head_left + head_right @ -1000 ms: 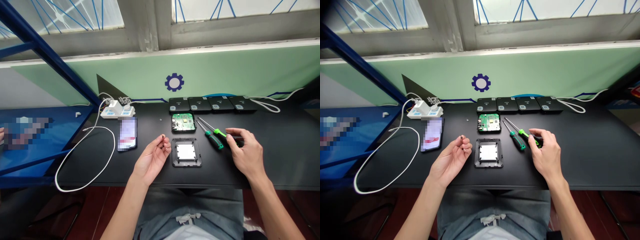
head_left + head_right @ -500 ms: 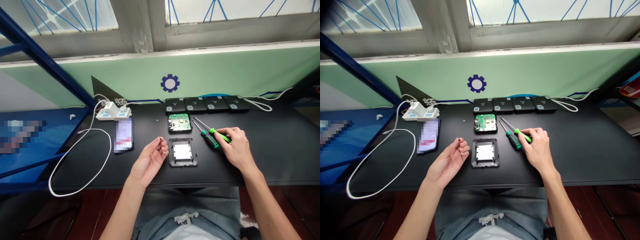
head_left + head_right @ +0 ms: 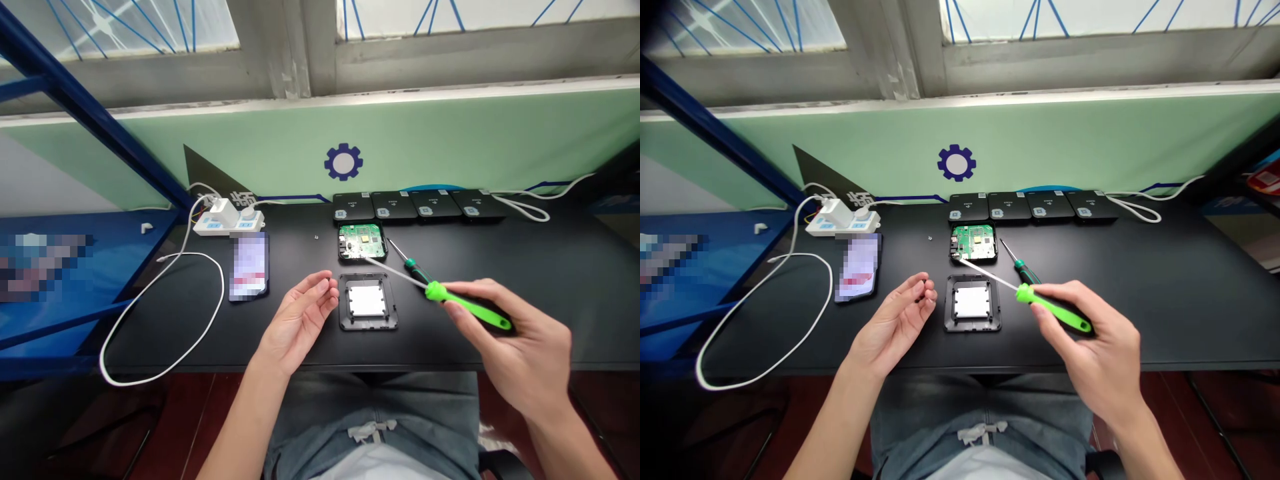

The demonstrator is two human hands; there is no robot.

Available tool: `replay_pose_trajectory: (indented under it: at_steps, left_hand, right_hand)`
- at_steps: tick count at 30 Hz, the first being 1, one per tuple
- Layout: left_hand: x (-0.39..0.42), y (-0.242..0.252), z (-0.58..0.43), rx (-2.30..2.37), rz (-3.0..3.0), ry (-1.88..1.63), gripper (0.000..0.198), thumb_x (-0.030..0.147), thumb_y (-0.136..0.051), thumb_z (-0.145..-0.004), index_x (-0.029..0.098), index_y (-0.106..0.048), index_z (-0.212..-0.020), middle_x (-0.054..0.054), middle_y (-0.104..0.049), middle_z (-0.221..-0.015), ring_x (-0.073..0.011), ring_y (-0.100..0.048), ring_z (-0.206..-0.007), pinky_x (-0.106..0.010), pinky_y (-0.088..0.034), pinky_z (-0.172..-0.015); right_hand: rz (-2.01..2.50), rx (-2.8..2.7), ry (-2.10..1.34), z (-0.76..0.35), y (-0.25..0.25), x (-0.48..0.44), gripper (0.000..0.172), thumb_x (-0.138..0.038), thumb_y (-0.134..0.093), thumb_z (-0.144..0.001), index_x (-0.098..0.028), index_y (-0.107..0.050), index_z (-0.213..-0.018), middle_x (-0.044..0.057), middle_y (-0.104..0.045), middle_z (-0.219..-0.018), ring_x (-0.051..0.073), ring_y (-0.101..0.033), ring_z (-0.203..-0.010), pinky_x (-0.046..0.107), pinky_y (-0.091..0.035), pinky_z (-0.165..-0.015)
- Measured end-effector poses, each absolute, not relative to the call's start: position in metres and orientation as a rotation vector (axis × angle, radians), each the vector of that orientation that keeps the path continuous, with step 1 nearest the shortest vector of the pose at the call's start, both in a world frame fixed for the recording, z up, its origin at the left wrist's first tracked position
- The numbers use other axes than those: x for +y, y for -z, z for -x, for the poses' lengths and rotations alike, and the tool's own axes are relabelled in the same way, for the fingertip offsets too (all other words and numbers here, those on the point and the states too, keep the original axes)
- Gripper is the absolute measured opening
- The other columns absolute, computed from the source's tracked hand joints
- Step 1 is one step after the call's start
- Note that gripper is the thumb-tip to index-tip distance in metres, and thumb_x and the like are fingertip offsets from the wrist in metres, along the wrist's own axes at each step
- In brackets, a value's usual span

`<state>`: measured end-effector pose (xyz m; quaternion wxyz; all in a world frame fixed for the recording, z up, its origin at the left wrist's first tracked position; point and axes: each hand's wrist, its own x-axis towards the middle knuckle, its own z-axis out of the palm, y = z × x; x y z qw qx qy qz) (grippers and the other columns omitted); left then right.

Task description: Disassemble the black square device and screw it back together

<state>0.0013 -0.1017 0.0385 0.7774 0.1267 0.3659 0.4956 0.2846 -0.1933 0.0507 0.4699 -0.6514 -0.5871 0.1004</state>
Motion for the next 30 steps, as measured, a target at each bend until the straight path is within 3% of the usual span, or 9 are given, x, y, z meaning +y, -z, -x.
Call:
replay_pose_trajectory:
  at_steps: [4, 14, 25, 30]
  left_hand:
    - [-0.103, -0.036, -0.004, 0.769, -0.314, -1.052, 0.021, 0.002, -0.101, -0.082, 0.012, -0.088, -0.096, -0.007, -0.085, -0.090, -0.0128, -0.083, -0.079, -0.017, -0.072, -0.076]
    - [-0.106, -0.036, -0.005, 0.731, -0.405, -1.068, 0.040, 0.022, -0.118, -0.064, 0.012, -0.090, -0.092, -0.006, -0.087, -0.091, -0.0138, -0.084, -0.081, -0.018, -0.072, -0.078]
    - [-0.107, -0.040, 0.003, 0.815, -0.595, -1.045, 0.037, 0.027, -0.115, -0.072, 0.011, -0.092, -0.095, -0.010, -0.088, -0.094, -0.0162, -0.084, -0.084, -0.021, -0.071, -0.080]
    - [-0.109, -0.037, 0.008, 0.864, -0.706, -1.018, 0.038, 0.036, -0.114, -0.074, 0.011, -0.091, -0.092, -0.011, -0.087, -0.087, -0.0187, -0.083, -0.080, -0.027, -0.071, -0.080]
  right_hand:
    - [1.468, -1.548, -0.274, -0.271, -0.058, -0.203, 0.009, -0.035, -0.084, -0.104, -0.035, -0.088, -0.112, 0.002, -0.083, -0.104, 0.020, -0.075, -0.084, 0.031, -0.057, -0.070]
    - [1.406, -1.683, -0.289, -0.270, -0.060, -0.201, 0.015, -0.027, -0.083, -0.105, -0.035, -0.082, -0.118, -0.003, -0.081, -0.106, 0.015, -0.074, -0.086, 0.027, -0.057, -0.078]
    - [1.399, -1.722, -0.320, -0.272, -0.065, -0.199, 0.012, -0.030, -0.083, -0.105, -0.034, -0.083, -0.116, -0.002, -0.082, -0.105, 0.016, -0.075, -0.083, 0.027, -0.058, -0.074]
    - [1.412, -1.776, -0.349, -0.277, -0.074, -0.194, 0.010, -0.035, -0.083, -0.105, -0.035, -0.088, -0.114, 0.000, -0.084, -0.100, 0.018, -0.077, -0.078, 0.028, -0.056, -0.064]
